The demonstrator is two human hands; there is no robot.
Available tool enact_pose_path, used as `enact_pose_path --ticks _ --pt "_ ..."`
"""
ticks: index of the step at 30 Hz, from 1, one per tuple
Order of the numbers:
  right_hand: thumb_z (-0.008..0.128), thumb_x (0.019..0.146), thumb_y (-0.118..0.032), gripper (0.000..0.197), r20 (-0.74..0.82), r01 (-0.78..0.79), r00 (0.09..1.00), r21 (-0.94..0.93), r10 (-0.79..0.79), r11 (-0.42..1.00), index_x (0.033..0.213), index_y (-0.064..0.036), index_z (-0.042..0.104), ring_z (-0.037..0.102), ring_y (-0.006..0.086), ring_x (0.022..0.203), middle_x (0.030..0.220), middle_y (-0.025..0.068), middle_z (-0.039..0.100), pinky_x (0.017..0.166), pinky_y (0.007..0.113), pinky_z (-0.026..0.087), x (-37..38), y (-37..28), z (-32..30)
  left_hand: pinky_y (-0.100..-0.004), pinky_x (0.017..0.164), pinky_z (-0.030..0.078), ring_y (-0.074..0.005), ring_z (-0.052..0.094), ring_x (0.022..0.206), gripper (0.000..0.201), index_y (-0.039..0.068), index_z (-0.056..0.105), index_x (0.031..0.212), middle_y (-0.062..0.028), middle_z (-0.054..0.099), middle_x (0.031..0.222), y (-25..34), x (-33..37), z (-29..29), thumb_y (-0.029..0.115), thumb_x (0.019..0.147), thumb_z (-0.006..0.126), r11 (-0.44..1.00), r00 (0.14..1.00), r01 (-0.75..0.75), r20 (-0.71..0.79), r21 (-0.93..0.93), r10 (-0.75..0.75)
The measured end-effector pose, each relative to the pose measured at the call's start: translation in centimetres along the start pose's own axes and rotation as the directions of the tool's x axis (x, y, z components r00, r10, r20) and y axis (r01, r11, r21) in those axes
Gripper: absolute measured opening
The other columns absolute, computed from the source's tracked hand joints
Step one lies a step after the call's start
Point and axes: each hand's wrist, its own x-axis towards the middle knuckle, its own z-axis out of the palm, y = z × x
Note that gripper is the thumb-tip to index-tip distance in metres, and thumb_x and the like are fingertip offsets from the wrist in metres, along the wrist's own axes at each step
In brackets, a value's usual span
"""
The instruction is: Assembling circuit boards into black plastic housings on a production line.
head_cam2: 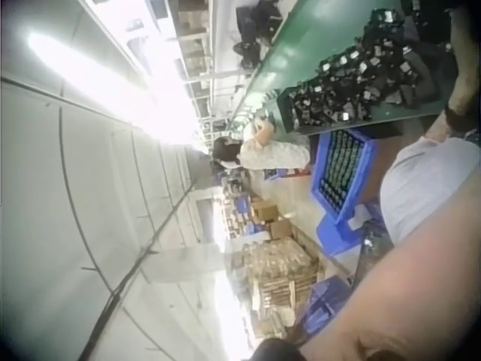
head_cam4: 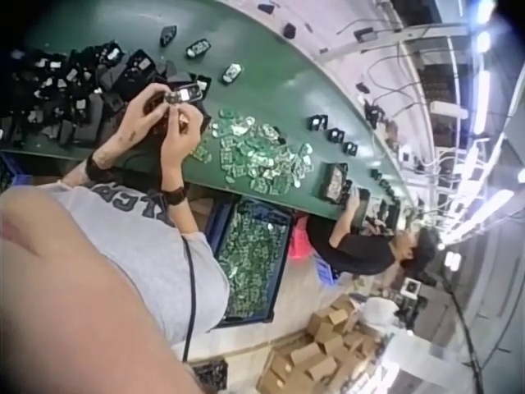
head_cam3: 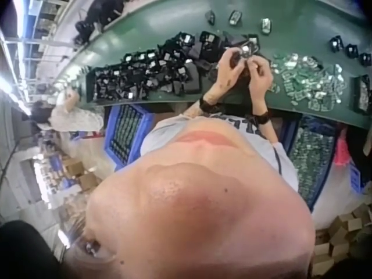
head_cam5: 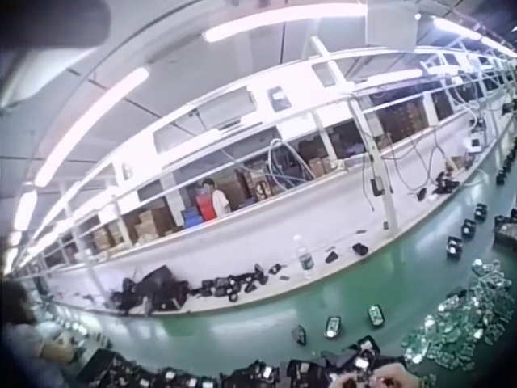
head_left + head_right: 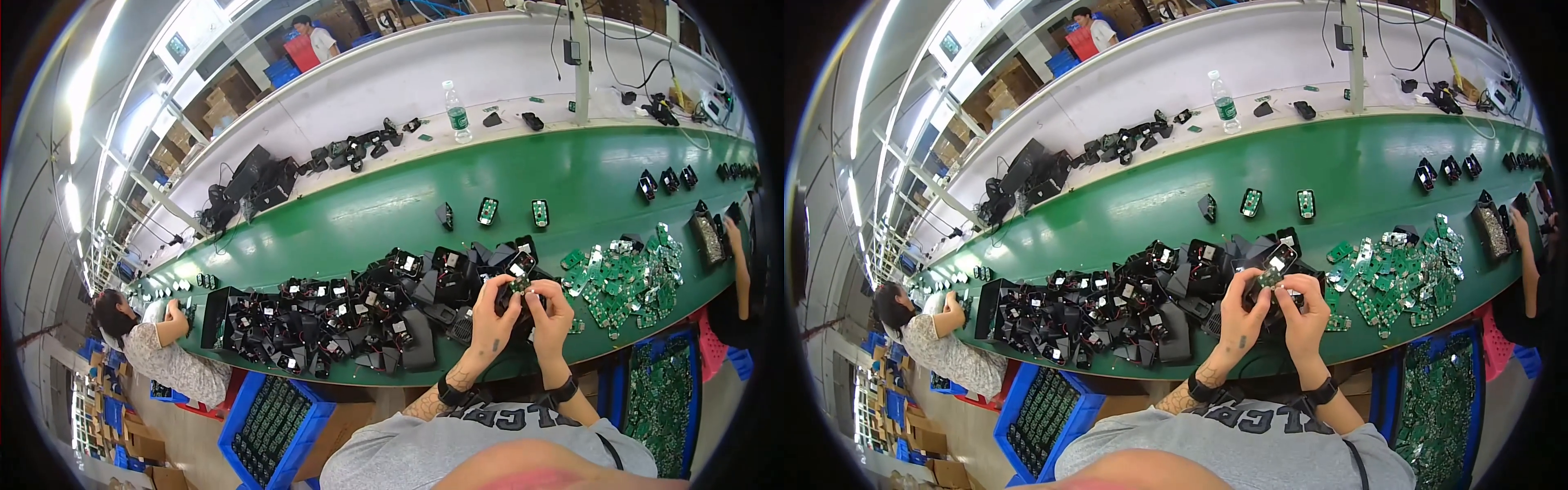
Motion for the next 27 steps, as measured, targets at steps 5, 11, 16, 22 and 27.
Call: enact_pose_path --ticks 5,11,16,22,27 --pt "0.064 0.082 0.005 0.010 -0.112 -0.088 0.989 0.107 0.100 0.990 0.092 0.0017 0.062 0.056 0.0175 0.099 0.102 0.0101 0.060 0.089 0.028 0.043 -0.8 -1.5 0.8 -0.0218 0.067 0.044 -0.0065 0.052 0.078 0.024 0.001 0.054 0.110 -0.0022 0.057 0.089 0.9 -0.8 0.0 0.006 0.087 0.061 0.997 0.998 0.005 -0.060 -0.072 -0.010" --pt "0.064 0.082 0.002 0.010 -0.009 0.072 0.997 -0.138 -0.074 0.988 0.092 0.0030 0.060 0.054 0.0204 0.106 0.110 0.0122 0.059 0.093 0.030 0.040 0.0 -0.1 0.4 -0.0256 0.076 0.046 -0.0124 0.054 0.086 0.021 0.000 0.055 0.105 -0.0053 0.056 0.095 0.4 -0.2 -0.3 0.003 0.084 0.061 0.991 0.986 -0.129 -0.101 0.033 0.132" --pt "0.065 0.083 -0.001 0.008 0.222 -0.060 0.973 -0.039 0.067 0.997 0.089 0.0023 0.061 0.047 0.0225 0.117 0.110 0.0098 0.051 0.099 0.032 0.035 0.5 -2.4 -0.1 -0.0336 0.078 0.048 -0.0259 0.057 0.088 0.024 0.000 0.056 0.101 -0.0130 0.056 0.096 2.3 0.2 -1.3 -0.001 0.079 0.064 0.983 0.973 -0.156 -0.157 0.100 0.170" --pt "0.070 0.082 -0.006 0.013 0.243 -0.216 0.950 0.053 0.197 0.975 0.091 0.0019 0.067 0.053 0.0145 0.102 0.107 0.0064 0.053 0.089 0.028 0.043 0.7 -1.7 -1.2 -0.0342 0.079 0.048 -0.0261 0.058 0.090 0.027 0.001 0.058 0.102 -0.0134 0.057 0.101 1.7 0.7 -1.0 -0.002 0.077 0.067 0.905 0.919 -0.363 -0.079 0.220 0.387" --pt "0.070 0.082 -0.002 0.013 0.255 -0.292 0.934 0.147 0.249 0.945 0.092 0.0048 0.066 0.055 0.0124 0.100 0.110 0.0057 0.051 0.088 0.027 0.048 0.4 -2.2 -1.6 -0.0331 0.074 0.052 -0.0254 0.061 0.088 0.031 0.003 0.061 0.103 -0.0132 0.059 0.101 1.8 0.1 -0.8 -0.005 0.074 0.068 0.876 0.893 -0.423 -0.056 0.230 0.446"
